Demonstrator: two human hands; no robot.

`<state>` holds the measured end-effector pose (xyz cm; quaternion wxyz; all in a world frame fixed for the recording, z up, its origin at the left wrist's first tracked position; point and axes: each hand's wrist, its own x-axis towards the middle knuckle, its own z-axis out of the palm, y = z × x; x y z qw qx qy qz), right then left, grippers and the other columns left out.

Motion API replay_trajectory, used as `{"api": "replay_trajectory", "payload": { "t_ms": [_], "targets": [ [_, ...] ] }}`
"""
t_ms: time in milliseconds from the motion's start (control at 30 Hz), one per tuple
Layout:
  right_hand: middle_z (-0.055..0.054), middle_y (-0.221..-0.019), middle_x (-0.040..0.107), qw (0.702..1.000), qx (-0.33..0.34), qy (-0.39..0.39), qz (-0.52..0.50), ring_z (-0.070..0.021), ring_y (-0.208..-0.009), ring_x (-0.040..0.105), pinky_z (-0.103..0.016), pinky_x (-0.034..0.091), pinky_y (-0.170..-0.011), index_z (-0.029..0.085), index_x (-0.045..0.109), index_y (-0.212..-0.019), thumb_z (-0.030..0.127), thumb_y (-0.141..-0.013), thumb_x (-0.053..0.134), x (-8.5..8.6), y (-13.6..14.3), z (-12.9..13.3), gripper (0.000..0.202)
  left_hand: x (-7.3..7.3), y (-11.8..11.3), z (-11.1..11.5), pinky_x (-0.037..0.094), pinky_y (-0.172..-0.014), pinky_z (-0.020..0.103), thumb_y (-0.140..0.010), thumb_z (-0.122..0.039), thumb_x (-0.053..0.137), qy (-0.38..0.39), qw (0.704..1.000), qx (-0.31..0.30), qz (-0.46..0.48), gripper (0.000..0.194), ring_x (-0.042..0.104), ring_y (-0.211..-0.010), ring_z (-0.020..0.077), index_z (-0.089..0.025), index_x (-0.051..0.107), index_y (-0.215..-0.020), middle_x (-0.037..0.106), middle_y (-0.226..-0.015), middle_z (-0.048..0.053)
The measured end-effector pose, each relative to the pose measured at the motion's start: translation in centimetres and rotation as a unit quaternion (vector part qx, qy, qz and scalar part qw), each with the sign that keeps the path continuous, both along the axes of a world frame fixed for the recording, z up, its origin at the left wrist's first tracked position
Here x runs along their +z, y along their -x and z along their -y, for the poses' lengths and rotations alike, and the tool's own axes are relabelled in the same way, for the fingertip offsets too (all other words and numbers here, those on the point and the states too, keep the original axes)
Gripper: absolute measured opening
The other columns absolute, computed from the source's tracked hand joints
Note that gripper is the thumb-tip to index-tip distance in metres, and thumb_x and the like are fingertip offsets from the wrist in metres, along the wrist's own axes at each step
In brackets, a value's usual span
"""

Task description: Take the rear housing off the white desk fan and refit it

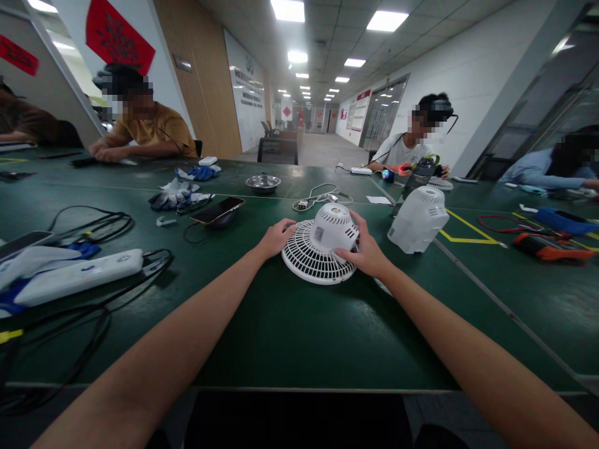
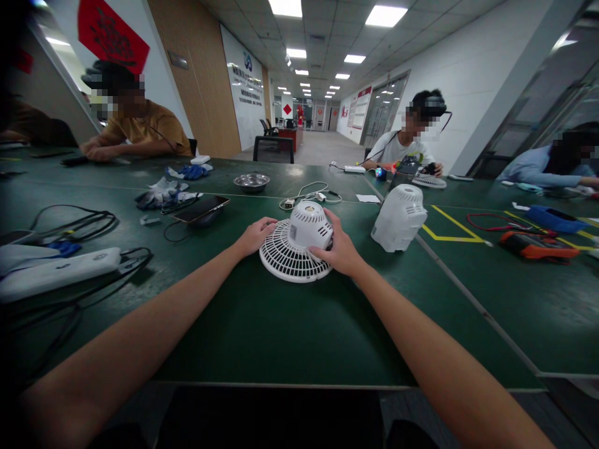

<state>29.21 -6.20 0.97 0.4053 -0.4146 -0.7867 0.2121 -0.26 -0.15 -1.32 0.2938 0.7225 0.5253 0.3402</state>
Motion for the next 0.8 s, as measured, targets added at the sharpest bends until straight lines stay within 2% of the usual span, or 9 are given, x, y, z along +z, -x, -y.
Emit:
{"api": "replay_trajectory", "payload": {
  "t_ms": [300,800],
  "targets": [
    [-0.013,-0.133,0.063,1.000,-0.007,-0.006,0.011,-0.0399,-0.117,0.064,-0.065,0.047,-0.105,0.031,0.017,-0.159,0.048,-0.075,0.082,-0.04,0.01,-0.13,0.107,-0.56,0.05,-0.52,0.053,-0.088,0.034,-0.101,-0.043,0.045,-0.015,1.000,0.005,0.001,0.042,0.069,-0.103,0.0235,-0.017,0.061,-0.130,0.072,-0.121,0.010],
    [-0.013,-0.131,0.063,1.000,-0.006,-0.002,0.005,-0.0415,-0.118,0.063,-0.067,0.047,-0.104,0.032,0.017,-0.158,0.047,-0.075,0.082,0.17,0.16,0.21,0.106,-0.33,0.15,-0.29,0.054,-0.086,0.033,-0.102,-0.045,0.044,-0.001,1.000,-0.002,-0.001,0.043,0.070,-0.103,0.0238,-0.019,0.059,-0.133,0.072,-0.122,0.011]
  ]
}}
